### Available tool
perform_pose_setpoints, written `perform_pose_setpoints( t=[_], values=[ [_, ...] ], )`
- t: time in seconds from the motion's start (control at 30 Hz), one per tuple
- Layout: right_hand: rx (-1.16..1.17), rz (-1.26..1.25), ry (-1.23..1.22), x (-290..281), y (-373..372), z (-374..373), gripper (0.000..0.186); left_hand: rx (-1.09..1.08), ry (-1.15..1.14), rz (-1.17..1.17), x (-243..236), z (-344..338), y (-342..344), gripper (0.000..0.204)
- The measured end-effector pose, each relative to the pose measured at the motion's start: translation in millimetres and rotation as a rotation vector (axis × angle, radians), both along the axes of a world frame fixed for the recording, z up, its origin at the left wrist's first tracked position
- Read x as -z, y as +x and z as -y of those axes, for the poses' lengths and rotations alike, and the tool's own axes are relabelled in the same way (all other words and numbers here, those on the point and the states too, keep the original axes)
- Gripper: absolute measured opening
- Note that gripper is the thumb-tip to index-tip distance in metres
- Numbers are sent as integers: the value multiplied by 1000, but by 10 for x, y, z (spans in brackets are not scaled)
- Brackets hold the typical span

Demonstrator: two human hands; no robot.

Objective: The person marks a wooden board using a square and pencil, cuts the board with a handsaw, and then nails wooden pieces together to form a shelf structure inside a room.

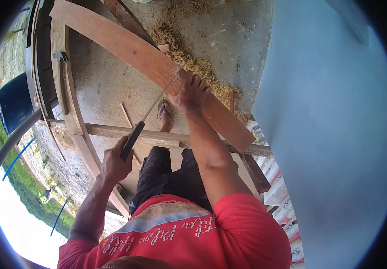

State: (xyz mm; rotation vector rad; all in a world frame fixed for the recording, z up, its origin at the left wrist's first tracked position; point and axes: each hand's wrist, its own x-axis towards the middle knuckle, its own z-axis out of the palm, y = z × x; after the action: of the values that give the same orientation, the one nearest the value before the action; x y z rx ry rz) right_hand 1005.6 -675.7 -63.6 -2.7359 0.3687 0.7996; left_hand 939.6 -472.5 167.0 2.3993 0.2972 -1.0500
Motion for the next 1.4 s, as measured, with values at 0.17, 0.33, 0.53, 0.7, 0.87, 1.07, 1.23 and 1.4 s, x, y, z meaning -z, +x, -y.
perform_pose_setpoints(
  t=[0.17, 0.33, 0.53, 0.7, 0.87, 1.07, 1.23, 1.4],
  values=[
    [-32, 101, 20, 46, 10, -235, 106, 26, -38, 59, 1029, 571, 914, 39],
    [-14, 14, 2, 106, -26, 19, 107, -2, 3, -83, -28, 54, 27, 48],
    [-11, -14, 27, 87, -2, -3, 112, 5, 41, -102, 130, 13, 98, 49],
    [-56, 57, 31, 25, 27, -241, 107, 56, -36, 82, 1083, 479, 849, 34],
    [-4, 71, -5, 146, -53, 56, 108, -4, -18, -22, -133, -120, -142, 48],
    [7, 112, 51, 103, -3, -80, 108, -30, -13, -9, 320, 58, 157, 47],
    [13, 166, 57, 97, -77, -235, 108, 1, -49, 101, 907, 259, 527, 45],
    [-1, 61, 8, 157, -91, 87, 108, 6, -21, -40, -173, -288, -190, 47]
  ],
)
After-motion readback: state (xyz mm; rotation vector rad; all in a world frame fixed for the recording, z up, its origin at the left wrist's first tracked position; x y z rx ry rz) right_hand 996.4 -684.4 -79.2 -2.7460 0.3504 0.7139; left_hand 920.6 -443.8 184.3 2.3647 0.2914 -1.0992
